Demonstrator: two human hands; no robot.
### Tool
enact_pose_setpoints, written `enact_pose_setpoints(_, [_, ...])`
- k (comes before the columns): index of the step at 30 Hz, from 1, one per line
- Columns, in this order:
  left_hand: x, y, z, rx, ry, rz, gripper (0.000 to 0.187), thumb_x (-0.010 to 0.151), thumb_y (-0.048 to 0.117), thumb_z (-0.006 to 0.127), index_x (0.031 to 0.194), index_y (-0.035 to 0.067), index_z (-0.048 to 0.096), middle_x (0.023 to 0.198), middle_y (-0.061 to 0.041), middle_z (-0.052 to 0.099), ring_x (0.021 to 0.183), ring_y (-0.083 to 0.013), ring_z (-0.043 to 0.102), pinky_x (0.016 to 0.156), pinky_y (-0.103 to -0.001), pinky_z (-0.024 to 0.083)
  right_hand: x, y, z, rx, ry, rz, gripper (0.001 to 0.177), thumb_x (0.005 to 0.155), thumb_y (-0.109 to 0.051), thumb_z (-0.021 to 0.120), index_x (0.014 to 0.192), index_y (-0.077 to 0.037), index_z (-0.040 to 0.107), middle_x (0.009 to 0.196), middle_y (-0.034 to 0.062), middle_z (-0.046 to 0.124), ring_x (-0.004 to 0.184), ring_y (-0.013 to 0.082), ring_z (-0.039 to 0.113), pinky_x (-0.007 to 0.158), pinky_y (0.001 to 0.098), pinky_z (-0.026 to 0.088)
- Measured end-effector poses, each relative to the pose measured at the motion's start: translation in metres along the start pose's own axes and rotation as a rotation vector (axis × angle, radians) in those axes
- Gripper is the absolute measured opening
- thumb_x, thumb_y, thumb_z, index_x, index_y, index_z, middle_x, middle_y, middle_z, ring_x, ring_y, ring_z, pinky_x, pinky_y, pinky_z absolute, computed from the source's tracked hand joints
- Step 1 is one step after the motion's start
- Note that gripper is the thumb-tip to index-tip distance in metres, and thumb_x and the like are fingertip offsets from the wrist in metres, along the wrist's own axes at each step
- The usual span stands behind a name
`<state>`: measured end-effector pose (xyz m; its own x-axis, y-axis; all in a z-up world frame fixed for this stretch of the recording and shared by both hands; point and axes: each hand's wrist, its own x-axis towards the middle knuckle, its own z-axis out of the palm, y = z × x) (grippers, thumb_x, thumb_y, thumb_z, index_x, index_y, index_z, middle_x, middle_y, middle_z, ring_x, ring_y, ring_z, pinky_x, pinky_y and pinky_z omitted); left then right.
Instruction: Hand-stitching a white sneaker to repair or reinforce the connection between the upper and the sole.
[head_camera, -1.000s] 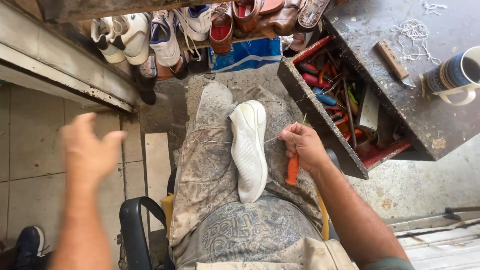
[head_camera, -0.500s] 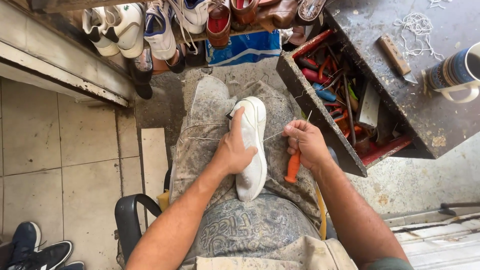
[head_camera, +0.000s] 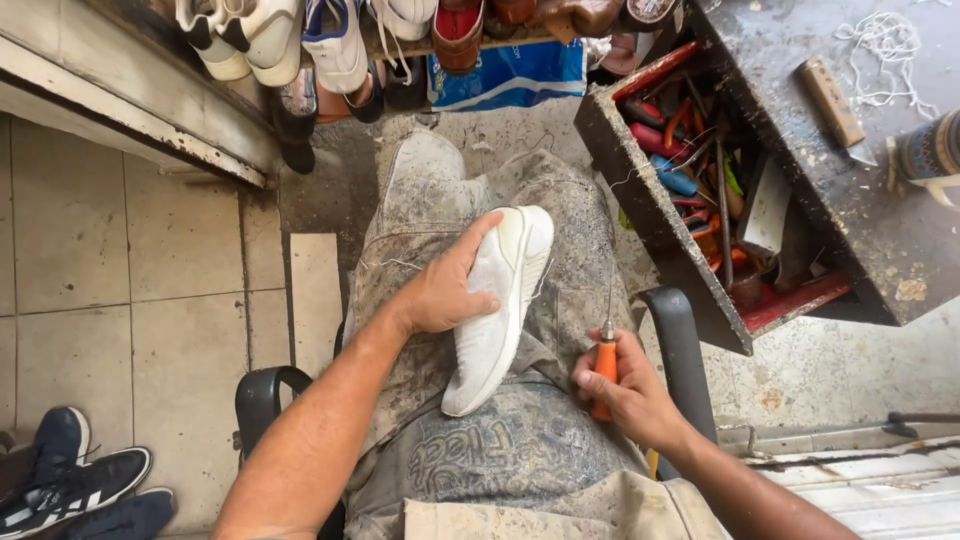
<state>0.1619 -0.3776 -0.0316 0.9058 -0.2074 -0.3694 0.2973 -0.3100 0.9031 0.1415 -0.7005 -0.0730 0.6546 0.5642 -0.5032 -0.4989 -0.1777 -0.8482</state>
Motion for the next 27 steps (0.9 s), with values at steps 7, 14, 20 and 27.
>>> enact_pose_setpoints(7, [-0.007,0.001,0.0,-0.003,0.012,-0.027,0.107,0.072,0.011,0.066,0.162,0.023,0.009,0.167,-0.016,0.028,0.148,-0.0326,0.037,0.119,-0.041,0.027,-0.006,-0.067,-0.017,-0.815,-0.038,0.069,0.061,0.095,-0.042,0.048,0.155,-0.027,0.041,0.153,0.0093,0.053,0.131,0.0278,0.062,0.103,0.0477,0.051])
enact_pose_setpoints(14, [-0.005,-0.008,0.005,-0.06,0.038,0.044,0.106,0.072,0.009,0.068,0.162,0.018,0.013,0.165,-0.015,0.032,0.146,-0.0281,0.039,0.12,-0.038,0.027,0.0,-0.059,-0.028,-1.072,-0.05,-0.271,0.049,0.095,-0.033,0.059,0.143,-0.022,0.055,0.128,0.0059,0.068,0.1,0.0284,0.069,0.085,0.04,0.053])
enact_pose_setpoints(20, [-0.004,-0.015,0.004,-0.125,0.039,0.069,0.104,0.072,0.01,0.068,0.162,0.015,0.015,0.158,-0.013,0.041,0.135,-0.0238,0.048,0.115,-0.035,0.035,0.003,-0.058,-0.026,-1.109,-0.027,-0.175,0.048,0.094,-0.035,0.06,0.141,-0.024,0.058,0.101,0.0001,0.066,0.07,0.0221,0.064,0.072,0.0384,0.051])
enact_pose_setpoints(27, [-0.002,-0.021,0.005,-0.103,0.037,0.084,0.104,0.071,0.016,0.068,0.162,0.016,0.016,0.154,-0.011,0.046,0.13,-0.0219,0.051,0.113,-0.034,0.036,0.002,-0.059,-0.028,-1.154,-0.005,-0.135,0.048,0.094,-0.032,0.06,0.142,-0.031,0.058,0.095,-0.0022,0.062,0.061,0.0215,0.059,0.063,0.04,0.049])
